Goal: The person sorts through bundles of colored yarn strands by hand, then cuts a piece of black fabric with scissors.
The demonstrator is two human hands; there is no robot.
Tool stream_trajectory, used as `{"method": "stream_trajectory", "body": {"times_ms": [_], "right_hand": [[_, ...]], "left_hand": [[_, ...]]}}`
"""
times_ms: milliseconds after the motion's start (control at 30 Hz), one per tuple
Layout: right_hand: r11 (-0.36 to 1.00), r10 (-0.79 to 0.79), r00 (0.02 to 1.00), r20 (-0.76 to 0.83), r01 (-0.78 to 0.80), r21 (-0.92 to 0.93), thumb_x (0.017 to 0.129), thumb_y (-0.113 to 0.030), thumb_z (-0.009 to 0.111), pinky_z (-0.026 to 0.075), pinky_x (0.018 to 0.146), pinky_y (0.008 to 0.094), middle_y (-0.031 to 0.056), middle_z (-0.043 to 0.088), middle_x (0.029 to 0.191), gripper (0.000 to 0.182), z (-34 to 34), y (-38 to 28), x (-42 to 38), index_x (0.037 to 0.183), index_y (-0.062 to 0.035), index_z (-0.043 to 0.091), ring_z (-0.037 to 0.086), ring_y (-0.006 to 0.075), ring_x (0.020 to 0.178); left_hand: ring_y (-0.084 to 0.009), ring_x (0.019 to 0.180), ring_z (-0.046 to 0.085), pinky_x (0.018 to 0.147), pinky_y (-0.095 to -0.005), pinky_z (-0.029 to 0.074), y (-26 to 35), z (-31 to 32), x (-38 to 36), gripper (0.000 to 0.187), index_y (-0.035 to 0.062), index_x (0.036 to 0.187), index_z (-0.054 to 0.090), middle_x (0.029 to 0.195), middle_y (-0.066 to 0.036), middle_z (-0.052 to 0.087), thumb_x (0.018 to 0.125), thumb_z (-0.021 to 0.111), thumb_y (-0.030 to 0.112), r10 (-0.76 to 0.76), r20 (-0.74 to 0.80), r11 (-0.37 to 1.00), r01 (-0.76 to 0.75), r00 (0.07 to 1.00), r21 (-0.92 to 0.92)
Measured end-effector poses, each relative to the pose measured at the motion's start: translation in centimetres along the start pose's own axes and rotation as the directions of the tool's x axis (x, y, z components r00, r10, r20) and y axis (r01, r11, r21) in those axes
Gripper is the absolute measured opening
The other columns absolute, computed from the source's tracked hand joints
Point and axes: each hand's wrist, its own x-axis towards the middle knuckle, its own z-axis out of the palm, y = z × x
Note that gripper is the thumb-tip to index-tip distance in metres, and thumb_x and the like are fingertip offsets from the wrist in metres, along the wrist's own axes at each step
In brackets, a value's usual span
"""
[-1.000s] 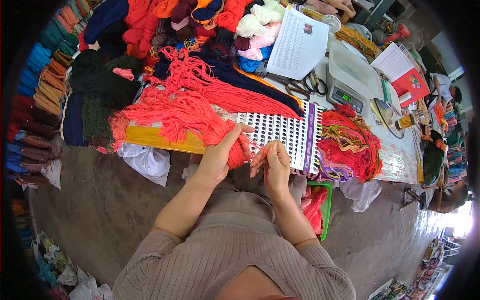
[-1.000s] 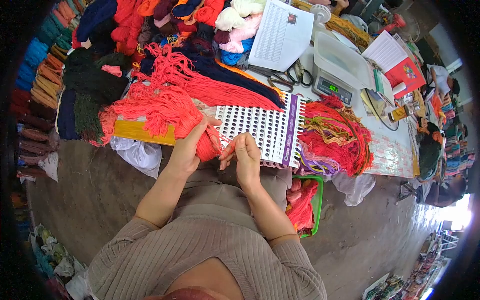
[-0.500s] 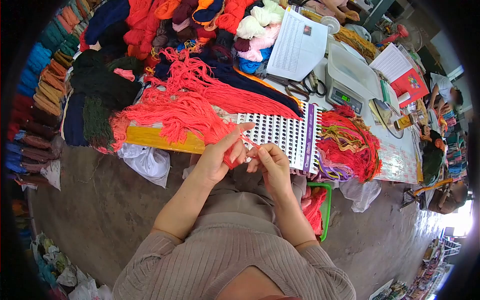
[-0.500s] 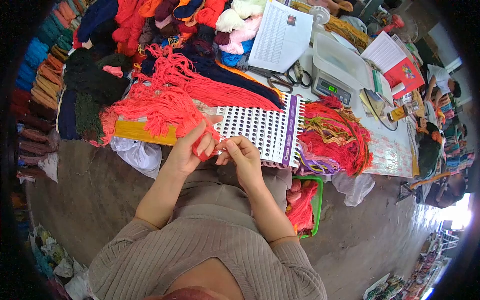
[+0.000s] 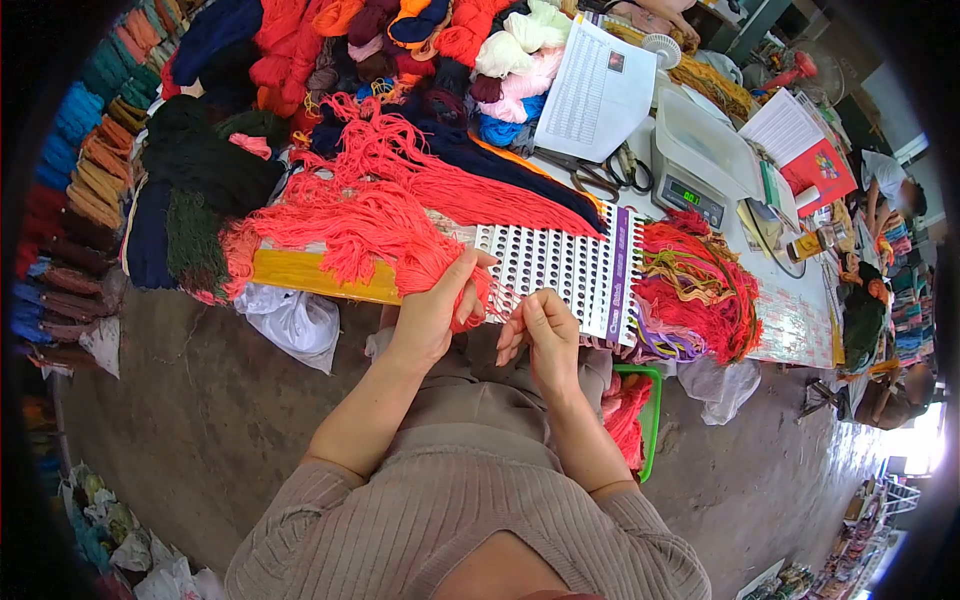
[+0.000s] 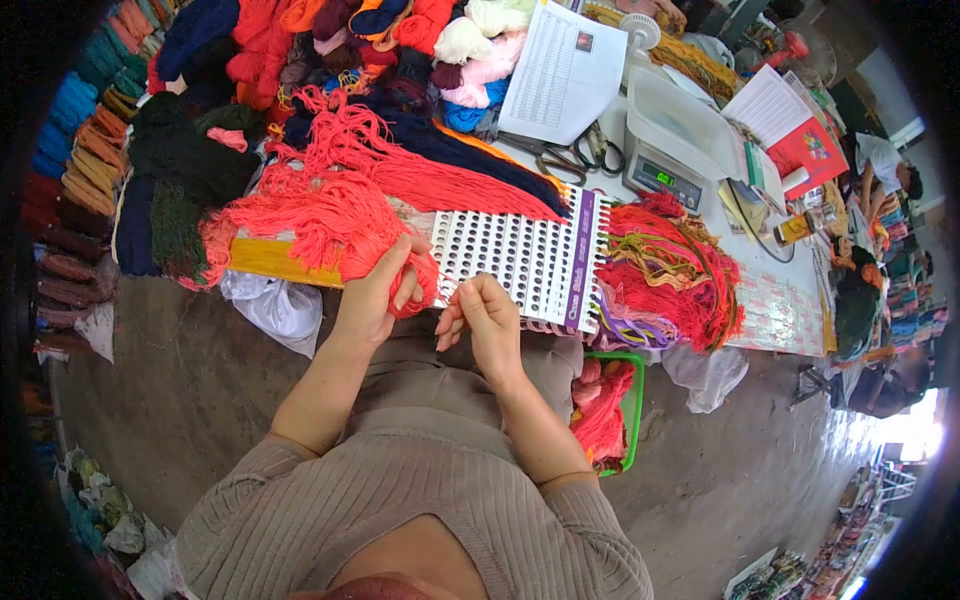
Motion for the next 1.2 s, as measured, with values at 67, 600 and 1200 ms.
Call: {"method": "stream_trajectory", "body": {"times_ms": [67, 600, 1200], "right_hand": [[1.000, -0.006, 1.000, -0.005, 0.006, -0.014, 0.098, -0.026, 0.039, 0.043, 0.043, 0.0225, 0.0089, 0.057, 0.062, 0.028, 0.0, 0.1, -0.1, 0.083, -0.0040, 0.046, 0.056, 0.0154, 0.047], [0.786, -0.604, 0.720, -0.341, 0.467, -0.406, 0.096, -0.026, 0.044, 0.046, 0.074, 0.0286, 0.0110, 0.058, 0.101, 0.025, -7.5, -7.3, 1.8, 0.096, -0.0029, 0.053, 0.056, 0.0163, 0.084], [0.676, -0.672, 0.617, -0.410, 0.285, -0.680, 0.088, -0.023, 0.053, 0.037, 0.055, 0.0203, -0.0040, 0.054, 0.077, 0.027, -23.1, -20.8, 2.4, 0.109, -0.0053, 0.058, 0.046, 0.0063, 0.061]], "left_hand": [[-0.0049, 0.042, 0.040, 0.048, -0.0191, 0.038, 0.0, 0.0, 0.0, 0.030, -0.0021, 0.097, 0.059, 0.051, 0.001, 0.047, 0.096, 0.043, 0.024, 0.017, 0.004, 1.000, -0.017, 1.000, 0.007], [-0.0024, 0.037, 0.024, 0.034, -0.0198, 0.017, 5.6, -12.3, 5.8, 0.027, 0.0094, 0.073, 0.054, 0.047, 0.009, 0.025, 0.093, 0.051, 0.028, -0.252, 0.151, 0.822, 0.294, 0.956, -0.488], [-0.0052, 0.050, 0.035, 0.049, -0.0223, 0.031, 19.8, -18.3, 5.9, 0.038, -0.0012, 0.121, 0.044, 0.067, 0.000, 0.044, 0.089, 0.054, 0.017, 0.488, 0.061, 0.793, -0.414, 0.871, -0.446]]}}
